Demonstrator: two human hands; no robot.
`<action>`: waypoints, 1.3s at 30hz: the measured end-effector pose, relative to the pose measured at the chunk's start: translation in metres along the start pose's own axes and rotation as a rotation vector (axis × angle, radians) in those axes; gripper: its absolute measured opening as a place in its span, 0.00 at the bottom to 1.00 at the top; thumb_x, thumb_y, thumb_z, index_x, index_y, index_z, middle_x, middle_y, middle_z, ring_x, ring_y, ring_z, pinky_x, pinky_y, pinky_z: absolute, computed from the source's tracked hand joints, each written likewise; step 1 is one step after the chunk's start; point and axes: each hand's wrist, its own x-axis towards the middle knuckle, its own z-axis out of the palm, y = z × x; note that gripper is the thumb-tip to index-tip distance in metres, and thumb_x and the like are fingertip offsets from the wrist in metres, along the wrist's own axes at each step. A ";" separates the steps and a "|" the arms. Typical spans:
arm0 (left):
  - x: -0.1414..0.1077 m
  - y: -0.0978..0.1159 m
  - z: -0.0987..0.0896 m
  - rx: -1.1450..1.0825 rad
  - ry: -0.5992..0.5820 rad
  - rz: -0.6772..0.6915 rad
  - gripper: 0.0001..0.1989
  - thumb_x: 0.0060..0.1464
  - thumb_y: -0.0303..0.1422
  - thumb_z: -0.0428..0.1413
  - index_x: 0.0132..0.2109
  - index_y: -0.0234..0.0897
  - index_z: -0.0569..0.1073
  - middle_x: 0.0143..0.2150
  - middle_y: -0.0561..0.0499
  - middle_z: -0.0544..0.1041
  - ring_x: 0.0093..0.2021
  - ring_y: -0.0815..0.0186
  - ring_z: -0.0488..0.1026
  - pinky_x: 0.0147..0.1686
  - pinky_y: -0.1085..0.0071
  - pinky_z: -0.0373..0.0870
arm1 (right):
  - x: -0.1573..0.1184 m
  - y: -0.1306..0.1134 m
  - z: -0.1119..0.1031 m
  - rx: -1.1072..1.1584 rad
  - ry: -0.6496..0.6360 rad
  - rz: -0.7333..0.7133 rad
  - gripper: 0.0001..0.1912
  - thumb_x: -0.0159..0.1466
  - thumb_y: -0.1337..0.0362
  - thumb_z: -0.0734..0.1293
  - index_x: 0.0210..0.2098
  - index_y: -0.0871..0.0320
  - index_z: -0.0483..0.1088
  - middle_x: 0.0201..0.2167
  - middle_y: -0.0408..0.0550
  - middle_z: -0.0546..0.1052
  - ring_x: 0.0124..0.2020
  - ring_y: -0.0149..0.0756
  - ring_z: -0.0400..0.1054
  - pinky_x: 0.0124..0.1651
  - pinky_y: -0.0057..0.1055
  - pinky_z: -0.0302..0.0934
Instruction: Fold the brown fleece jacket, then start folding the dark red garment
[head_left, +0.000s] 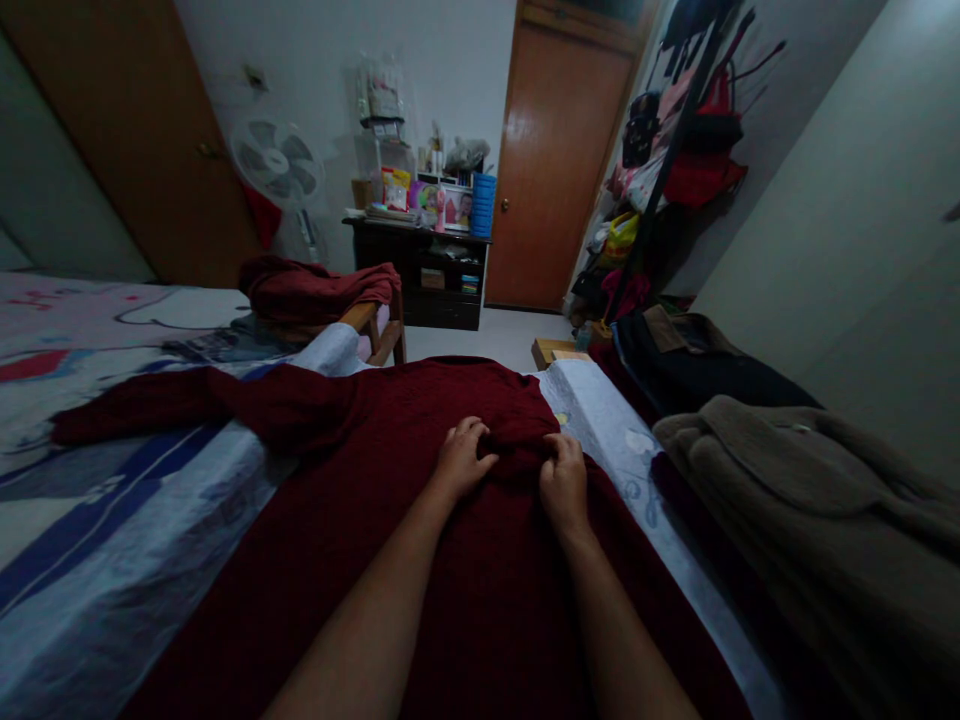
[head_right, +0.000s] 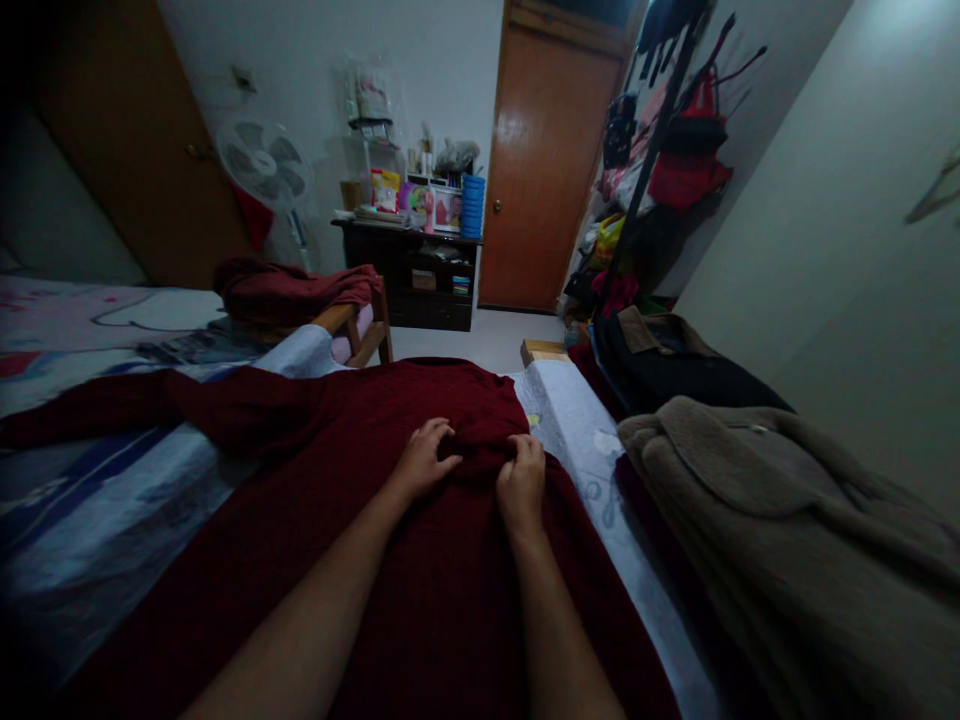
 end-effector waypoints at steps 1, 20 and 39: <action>0.000 0.001 -0.001 0.022 -0.009 0.002 0.10 0.47 0.28 0.60 0.40 0.38 0.73 0.51 0.45 0.71 0.52 0.57 0.69 0.55 0.60 0.64 | -0.004 0.004 0.002 -0.026 0.017 0.011 0.24 0.52 0.78 0.54 0.45 0.58 0.69 0.45 0.54 0.70 0.50 0.41 0.64 0.59 0.41 0.58; 0.019 -0.040 -0.010 -0.576 0.557 -0.478 0.25 0.49 0.24 0.53 0.56 0.41 0.60 0.48 0.46 0.74 0.46 0.65 0.74 0.49 0.65 0.70 | -0.021 0.017 0.014 -0.251 -0.111 0.047 0.22 0.56 0.78 0.57 0.45 0.59 0.74 0.50 0.54 0.74 0.52 0.45 0.62 0.56 0.40 0.56; 0.004 -0.005 -0.047 0.347 0.544 -0.329 0.24 0.46 0.22 0.51 0.51 0.41 0.74 0.66 0.43 0.60 0.65 0.46 0.56 0.61 0.46 0.54 | -0.017 0.007 0.010 -0.378 -0.194 0.097 0.10 0.60 0.71 0.62 0.39 0.55 0.73 0.41 0.52 0.72 0.44 0.45 0.62 0.45 0.37 0.57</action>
